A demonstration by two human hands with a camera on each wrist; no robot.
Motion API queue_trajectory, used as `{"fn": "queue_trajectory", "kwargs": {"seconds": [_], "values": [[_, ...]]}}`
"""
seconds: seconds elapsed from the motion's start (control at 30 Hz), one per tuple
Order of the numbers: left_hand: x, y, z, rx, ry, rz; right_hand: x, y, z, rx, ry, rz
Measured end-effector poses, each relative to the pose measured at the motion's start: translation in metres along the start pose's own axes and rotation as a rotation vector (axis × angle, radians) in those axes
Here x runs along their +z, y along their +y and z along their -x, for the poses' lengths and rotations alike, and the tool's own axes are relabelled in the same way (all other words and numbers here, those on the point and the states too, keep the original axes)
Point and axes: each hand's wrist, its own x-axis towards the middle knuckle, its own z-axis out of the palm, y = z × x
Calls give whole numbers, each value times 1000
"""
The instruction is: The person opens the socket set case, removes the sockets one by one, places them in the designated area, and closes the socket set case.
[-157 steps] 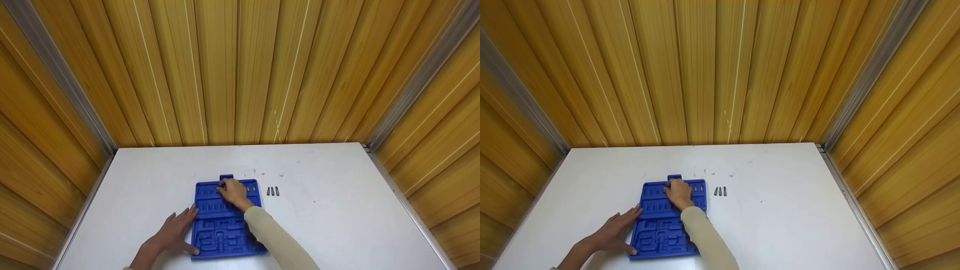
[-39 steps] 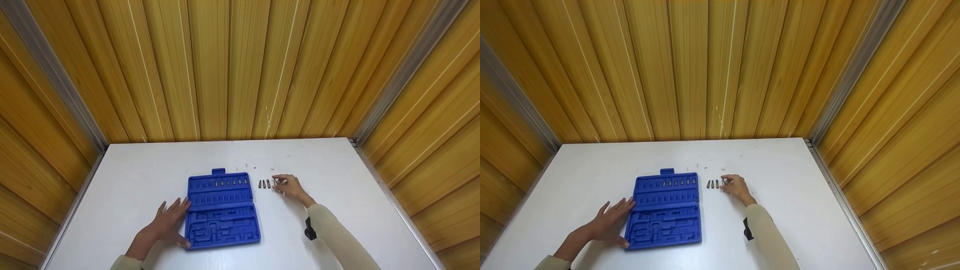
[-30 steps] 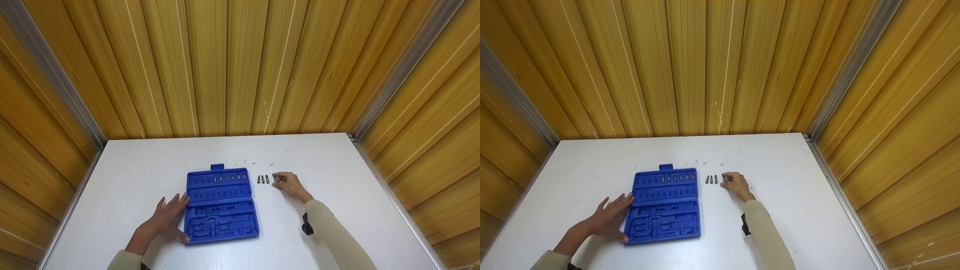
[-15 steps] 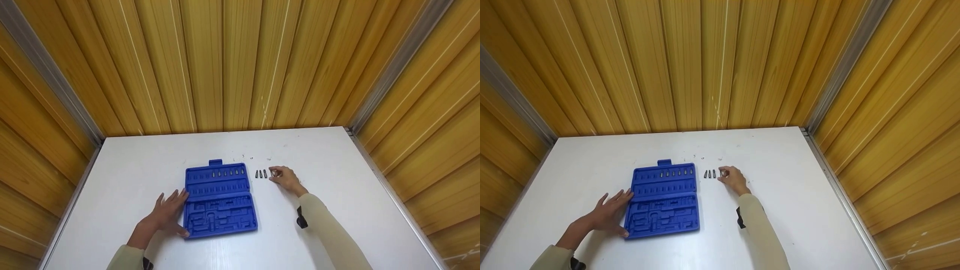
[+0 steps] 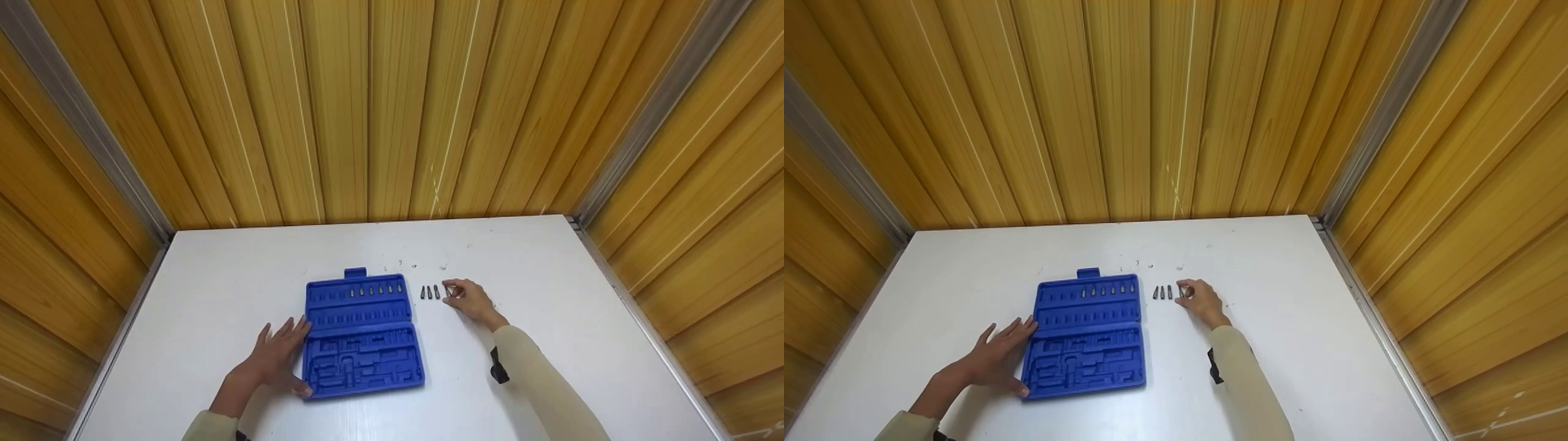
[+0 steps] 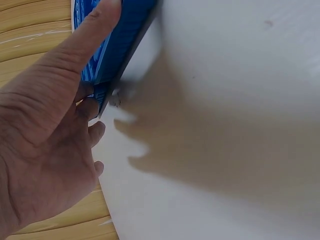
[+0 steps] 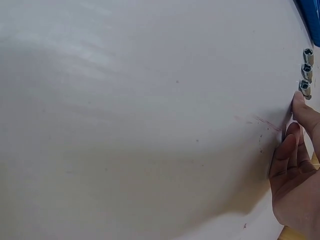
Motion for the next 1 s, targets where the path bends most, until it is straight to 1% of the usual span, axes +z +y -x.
{"fn": "queue_trajectory", "kwargs": {"seconds": [0.1, 0.2, 0.3, 0.4, 0.5, 0.63, 0.7, 0.8, 0.93, 1.0], "values": [[-4, -1, 0, 10, 11, -1, 1, -2, -1, -3, 15, -6], [-6, -1, 0, 8, 15, -3, 1, -4, -1, -16, 25, -16], [-4, -1, 1, 3, 17, 0, 2, -4, 0, -20, 22, -25], [-1, -1, 1, 12, 20, 1, 3, -2, 1, -15, 23, -23], [0, -1, 0, 23, 27, -5, 5, 0, 1, -26, 40, -16], [4, -2, 2, 23, 26, 2, 8, 0, 4, -26, 58, -5], [4, -3, 3, 21, 20, 6, 7, 0, 4, -23, 46, -2], [3, -2, 2, 13, 12, 15, 1, -2, 4, -24, -4, -27], [1, -2, 1, 19, 6, 19, -15, -4, 2, -18, -94, -97], [0, -3, 0, 29, -1, 12, -23, -5, -1, -22, -121, -111]]}}
